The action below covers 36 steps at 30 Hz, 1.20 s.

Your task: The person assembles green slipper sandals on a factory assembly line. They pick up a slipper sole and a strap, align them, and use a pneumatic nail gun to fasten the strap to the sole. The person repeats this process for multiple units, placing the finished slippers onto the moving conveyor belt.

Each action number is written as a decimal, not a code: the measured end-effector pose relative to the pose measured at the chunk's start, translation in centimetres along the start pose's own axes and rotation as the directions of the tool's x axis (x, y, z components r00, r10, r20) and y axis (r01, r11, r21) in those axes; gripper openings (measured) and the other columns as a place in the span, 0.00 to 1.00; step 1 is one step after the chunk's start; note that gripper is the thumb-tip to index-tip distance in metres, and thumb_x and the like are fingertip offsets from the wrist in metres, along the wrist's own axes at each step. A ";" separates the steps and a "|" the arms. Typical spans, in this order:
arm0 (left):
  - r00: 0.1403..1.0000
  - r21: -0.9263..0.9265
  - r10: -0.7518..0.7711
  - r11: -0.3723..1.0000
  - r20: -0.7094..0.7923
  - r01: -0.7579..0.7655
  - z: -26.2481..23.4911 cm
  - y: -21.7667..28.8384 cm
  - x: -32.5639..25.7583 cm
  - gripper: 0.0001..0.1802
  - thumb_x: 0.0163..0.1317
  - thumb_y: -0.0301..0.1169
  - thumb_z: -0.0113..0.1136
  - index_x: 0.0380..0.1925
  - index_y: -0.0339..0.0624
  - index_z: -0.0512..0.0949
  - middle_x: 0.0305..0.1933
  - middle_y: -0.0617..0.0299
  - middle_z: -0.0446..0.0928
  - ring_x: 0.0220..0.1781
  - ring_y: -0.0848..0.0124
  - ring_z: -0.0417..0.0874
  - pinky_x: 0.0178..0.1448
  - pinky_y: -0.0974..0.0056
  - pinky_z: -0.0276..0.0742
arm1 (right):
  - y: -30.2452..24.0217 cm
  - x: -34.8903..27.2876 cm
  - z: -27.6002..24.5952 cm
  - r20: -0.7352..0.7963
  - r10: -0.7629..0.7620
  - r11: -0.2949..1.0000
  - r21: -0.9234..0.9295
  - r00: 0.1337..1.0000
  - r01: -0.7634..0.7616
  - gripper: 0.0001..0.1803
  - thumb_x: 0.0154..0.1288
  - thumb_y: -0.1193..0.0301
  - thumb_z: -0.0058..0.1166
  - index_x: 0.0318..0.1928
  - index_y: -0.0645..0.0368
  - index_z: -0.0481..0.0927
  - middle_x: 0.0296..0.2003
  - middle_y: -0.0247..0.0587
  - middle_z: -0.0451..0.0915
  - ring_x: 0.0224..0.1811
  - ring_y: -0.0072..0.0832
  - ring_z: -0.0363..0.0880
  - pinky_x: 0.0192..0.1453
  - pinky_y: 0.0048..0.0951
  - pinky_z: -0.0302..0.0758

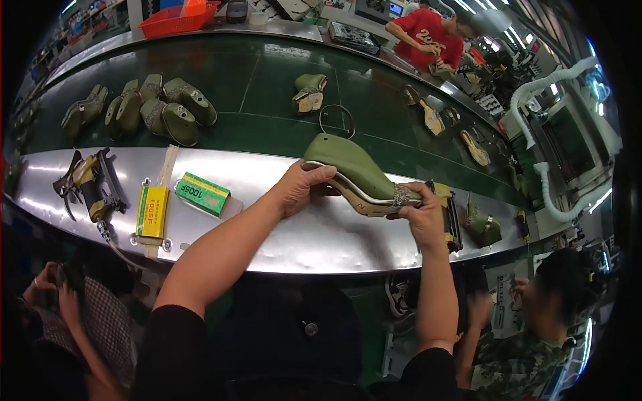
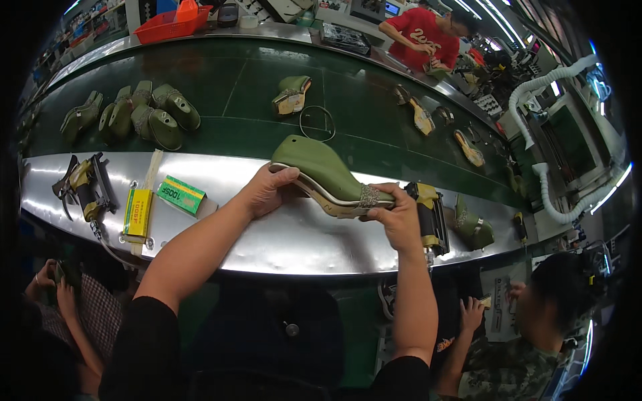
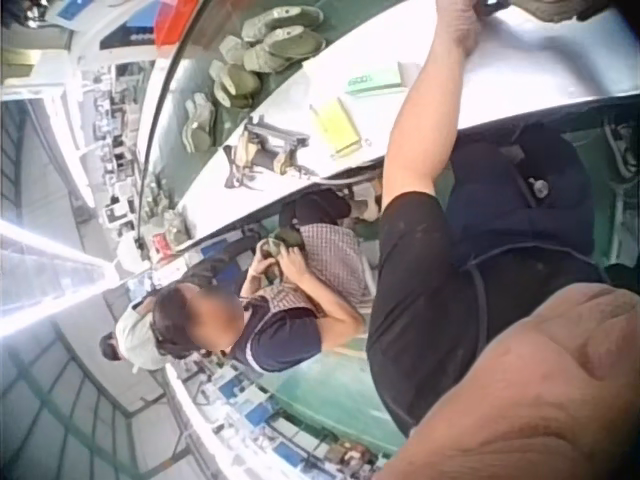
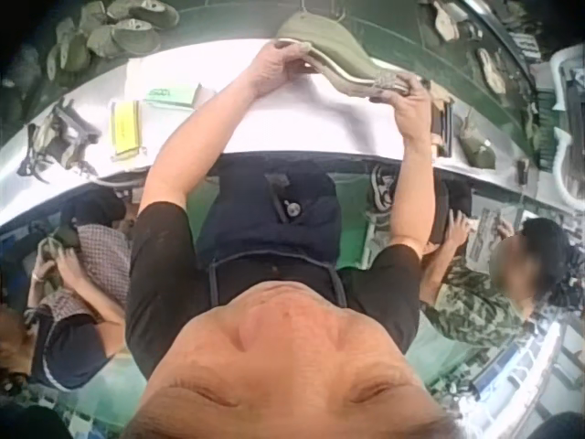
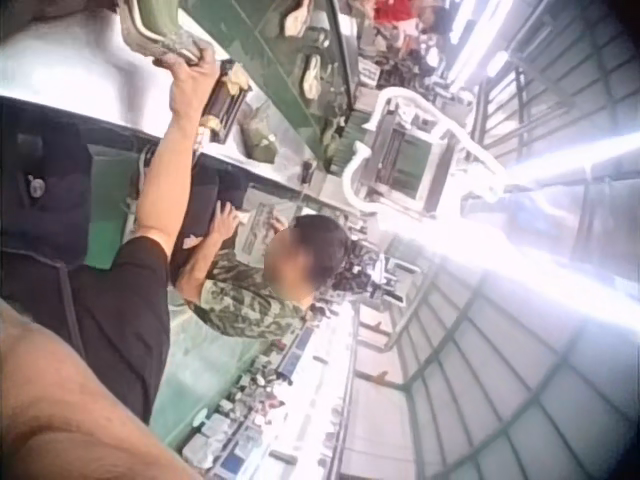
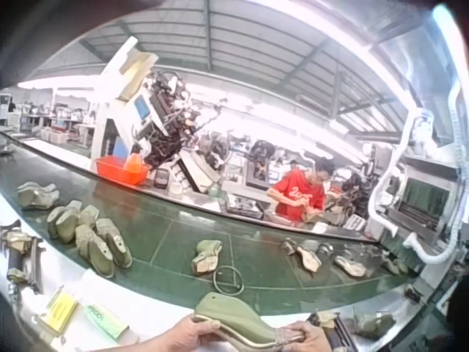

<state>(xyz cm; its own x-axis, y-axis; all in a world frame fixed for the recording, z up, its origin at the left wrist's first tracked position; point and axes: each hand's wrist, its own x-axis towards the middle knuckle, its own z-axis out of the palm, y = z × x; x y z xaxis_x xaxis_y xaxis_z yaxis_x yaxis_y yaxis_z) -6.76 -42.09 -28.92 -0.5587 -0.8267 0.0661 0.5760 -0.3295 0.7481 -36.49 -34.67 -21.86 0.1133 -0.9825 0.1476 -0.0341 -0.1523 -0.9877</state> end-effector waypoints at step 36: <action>0.757 0.964 0.652 0.174 0.038 -0.199 10.5 -8.9 -13.6 0.41 0.64 0.24 0.67 0.75 0.33 0.60 0.76 0.36 0.64 0.78 0.40 0.64 0.81 0.50 0.60 | -3.6 7.9 7.4 0.015 -0.406 0.752 -0.563 0.914 0.343 0.18 0.54 0.78 0.71 0.46 0.60 0.82 0.38 0.51 0.83 0.41 0.57 0.83 0.47 0.45 0.80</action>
<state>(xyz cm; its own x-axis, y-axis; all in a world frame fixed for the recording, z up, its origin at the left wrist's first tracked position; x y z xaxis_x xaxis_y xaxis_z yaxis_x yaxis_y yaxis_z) -10.58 -23.09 -29.55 -0.0702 -0.8234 0.5631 -0.3641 0.5467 0.7540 -28.16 -41.12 -17.47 0.1324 -0.8346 0.5347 -0.5456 -0.5117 -0.6637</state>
